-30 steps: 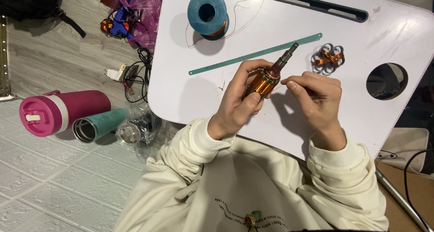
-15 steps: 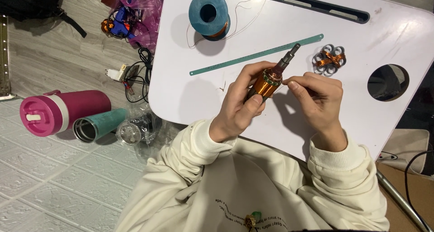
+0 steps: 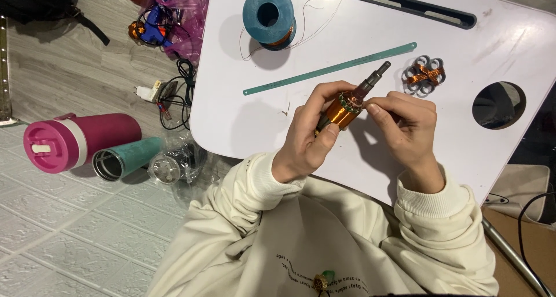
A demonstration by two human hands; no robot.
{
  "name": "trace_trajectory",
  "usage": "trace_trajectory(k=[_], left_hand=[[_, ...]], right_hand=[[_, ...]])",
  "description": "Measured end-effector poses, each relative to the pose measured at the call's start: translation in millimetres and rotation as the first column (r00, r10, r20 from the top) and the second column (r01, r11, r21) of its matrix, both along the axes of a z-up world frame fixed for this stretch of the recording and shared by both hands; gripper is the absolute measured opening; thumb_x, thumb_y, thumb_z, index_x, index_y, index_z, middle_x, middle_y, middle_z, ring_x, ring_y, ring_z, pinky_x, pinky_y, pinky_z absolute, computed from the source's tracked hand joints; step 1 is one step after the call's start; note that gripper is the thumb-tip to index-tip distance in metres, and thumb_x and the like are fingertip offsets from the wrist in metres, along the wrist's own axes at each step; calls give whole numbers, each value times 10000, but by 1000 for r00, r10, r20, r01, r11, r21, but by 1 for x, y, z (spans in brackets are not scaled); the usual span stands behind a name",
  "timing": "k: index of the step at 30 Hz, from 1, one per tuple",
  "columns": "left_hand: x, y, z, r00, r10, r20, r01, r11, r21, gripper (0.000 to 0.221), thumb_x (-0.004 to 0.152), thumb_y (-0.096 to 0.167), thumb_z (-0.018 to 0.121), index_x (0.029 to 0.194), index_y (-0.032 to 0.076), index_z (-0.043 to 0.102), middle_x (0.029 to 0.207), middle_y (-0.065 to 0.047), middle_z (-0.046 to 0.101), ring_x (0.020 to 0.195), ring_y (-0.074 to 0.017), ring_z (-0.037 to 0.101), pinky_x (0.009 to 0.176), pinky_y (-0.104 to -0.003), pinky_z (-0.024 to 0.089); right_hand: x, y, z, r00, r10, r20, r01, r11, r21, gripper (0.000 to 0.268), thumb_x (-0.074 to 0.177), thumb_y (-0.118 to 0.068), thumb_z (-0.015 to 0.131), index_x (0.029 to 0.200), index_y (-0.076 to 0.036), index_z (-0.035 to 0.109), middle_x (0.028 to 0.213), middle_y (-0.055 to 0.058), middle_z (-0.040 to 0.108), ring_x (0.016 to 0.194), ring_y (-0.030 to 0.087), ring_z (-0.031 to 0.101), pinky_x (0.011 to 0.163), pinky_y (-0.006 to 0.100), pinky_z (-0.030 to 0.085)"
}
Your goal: Repairing a motor armature by applying liquid from an applicator bottle and adjusting copper windings with a small tool.
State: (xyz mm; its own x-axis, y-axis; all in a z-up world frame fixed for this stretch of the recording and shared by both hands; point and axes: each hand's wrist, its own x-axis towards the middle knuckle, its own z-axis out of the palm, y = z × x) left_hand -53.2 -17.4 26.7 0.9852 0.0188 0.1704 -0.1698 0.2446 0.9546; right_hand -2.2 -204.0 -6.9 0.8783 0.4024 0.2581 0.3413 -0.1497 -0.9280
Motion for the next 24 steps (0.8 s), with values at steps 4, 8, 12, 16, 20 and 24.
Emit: trace_trajectory(k=[4,8,12,16,20,24], left_hand=[[-6,-2,-7,1000,16,0,-16,999,45,547,916,380,523,1326,18,514,899,-91,628,772,-117,583,597,-242,483],[-4,0,-6,996,68,51,-75,983,166,530,894,297,541,1349,27,517,991,-122,655,829,-163,608,672,-318,527],[-1,3,-2,987,123,106,-152,925,349,530,886,272,550,1370,60,523,1064,-108,657,894,-201,605,764,-343,546],[-3,-1,-6,981,145,127,-185,894,409,553,867,258,567,1385,71,527,1051,-111,657,903,-213,597,772,-351,538],[-3,-5,-6,978,156,136,-200,885,421,543,874,268,581,1382,82,530,980,-95,695,884,-223,615,813,-372,532],[-3,-9,-5,979,152,137,-195,896,399,510,899,302,579,1358,83,541,952,-94,739,865,-230,645,861,-380,544]], right_hand=[[0,0,6,1000,23,16,-23,1000,-13,117,968,-16,664,909,9,762,558,109,517,514,155,433,533,298,373],[-1,3,19,976,76,203,-52,991,-121,173,948,-87,693,1050,50,726,885,206,665,821,359,632,782,429,473],[-7,9,26,949,97,301,-78,994,-74,237,931,-118,703,1043,90,689,1008,253,669,954,446,650,858,505,500],[-14,15,26,986,102,130,-111,992,64,156,925,-27,668,1021,92,698,878,198,686,797,357,678,737,434,534],[-18,20,26,995,75,71,-83,990,116,71,919,-5,685,925,65,691,731,140,607,638,239,538,595,346,467],[-24,18,16,999,35,41,-42,983,181,129,943,-31,646,846,54,657,619,105,510,531,173,394,481,304,366]])
